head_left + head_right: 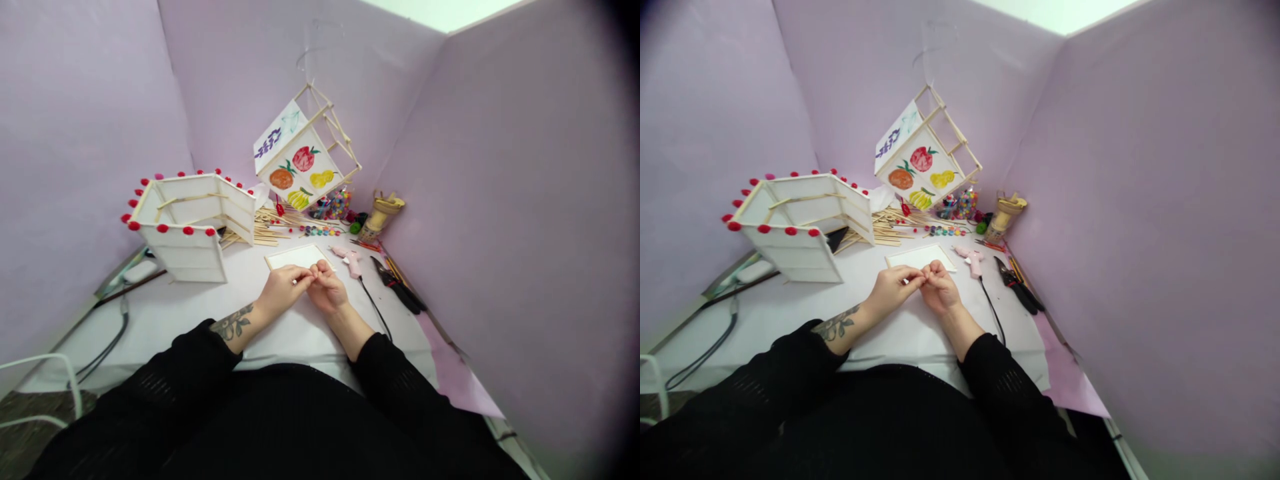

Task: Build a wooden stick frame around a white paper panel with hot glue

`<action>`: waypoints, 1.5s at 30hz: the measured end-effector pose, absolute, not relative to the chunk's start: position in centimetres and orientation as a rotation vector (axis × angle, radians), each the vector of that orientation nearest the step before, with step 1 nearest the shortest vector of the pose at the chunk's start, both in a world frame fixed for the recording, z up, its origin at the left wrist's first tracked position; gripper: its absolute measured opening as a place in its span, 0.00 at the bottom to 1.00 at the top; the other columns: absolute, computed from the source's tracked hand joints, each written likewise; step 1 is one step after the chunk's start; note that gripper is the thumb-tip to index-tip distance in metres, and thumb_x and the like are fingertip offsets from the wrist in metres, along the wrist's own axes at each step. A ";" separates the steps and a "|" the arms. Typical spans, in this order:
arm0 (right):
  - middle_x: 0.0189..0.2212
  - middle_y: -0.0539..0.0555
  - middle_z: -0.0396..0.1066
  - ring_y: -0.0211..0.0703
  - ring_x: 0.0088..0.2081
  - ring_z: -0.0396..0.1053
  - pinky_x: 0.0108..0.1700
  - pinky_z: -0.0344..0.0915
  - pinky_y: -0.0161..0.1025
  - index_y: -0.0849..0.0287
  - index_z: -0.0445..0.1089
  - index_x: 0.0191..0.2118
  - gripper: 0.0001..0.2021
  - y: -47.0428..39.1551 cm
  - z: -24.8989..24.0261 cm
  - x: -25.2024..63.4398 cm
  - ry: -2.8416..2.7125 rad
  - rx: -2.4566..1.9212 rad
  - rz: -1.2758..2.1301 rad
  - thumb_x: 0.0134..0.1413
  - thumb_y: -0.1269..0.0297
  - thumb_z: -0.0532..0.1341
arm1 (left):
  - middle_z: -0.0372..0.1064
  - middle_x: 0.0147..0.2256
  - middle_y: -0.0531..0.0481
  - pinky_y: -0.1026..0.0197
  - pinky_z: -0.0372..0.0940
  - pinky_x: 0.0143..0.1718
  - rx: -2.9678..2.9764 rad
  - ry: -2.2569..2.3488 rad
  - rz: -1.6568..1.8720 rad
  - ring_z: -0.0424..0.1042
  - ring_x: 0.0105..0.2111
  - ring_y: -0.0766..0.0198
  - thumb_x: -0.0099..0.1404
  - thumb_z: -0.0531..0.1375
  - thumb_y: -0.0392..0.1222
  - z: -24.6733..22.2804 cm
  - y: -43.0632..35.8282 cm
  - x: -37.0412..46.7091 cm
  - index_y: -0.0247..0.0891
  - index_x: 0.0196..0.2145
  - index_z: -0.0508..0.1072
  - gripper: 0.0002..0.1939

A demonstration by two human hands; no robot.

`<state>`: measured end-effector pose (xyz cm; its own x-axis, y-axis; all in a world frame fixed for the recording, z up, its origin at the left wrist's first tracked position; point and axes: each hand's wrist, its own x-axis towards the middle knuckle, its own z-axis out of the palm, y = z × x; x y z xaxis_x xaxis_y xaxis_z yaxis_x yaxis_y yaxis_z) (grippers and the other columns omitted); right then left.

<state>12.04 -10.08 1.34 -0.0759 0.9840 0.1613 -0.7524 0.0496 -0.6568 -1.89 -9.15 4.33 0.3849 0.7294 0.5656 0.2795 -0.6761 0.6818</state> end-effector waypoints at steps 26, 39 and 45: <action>0.24 0.43 0.61 0.38 0.31 0.66 0.43 0.64 0.41 0.54 0.59 0.29 0.15 -10.4 1.5 11.8 -0.653 -0.416 1.575 0.40 0.71 0.68 | 0.78 0.33 0.49 0.61 0.67 0.39 2.027 0.918 1.167 0.74 0.33 0.63 0.60 0.61 0.39 4.1 -8.7 -1.8 0.38 0.32 0.78 0.05; 0.22 0.44 0.59 0.38 0.29 0.63 0.38 0.65 0.41 0.53 0.62 0.32 0.11 -10.1 1.9 12.9 -0.628 -0.440 1.528 0.43 0.67 0.65 | 0.72 0.29 0.51 0.61 0.66 0.38 2.038 0.986 1.281 0.70 0.33 0.64 0.57 0.51 0.30 4.2 -7.9 -2.2 0.38 0.28 0.71 0.11; 0.19 0.42 0.58 0.34 0.25 0.63 0.33 0.65 0.35 0.53 0.64 0.32 0.12 -11.7 5.8 16.8 -0.687 -0.567 1.214 0.41 0.73 0.66 | 0.68 0.34 0.47 0.57 0.64 0.41 2.256 1.192 1.306 0.67 0.36 0.60 0.62 0.50 0.34 4.4 -5.2 -4.2 0.40 0.31 0.69 0.09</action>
<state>16.78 -11.68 5.81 0.1976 0.9651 0.1718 -0.6436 0.2599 -0.7199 -4.17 -5.17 4.43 0.2532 0.7663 0.5905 0.5183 -0.6229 0.5860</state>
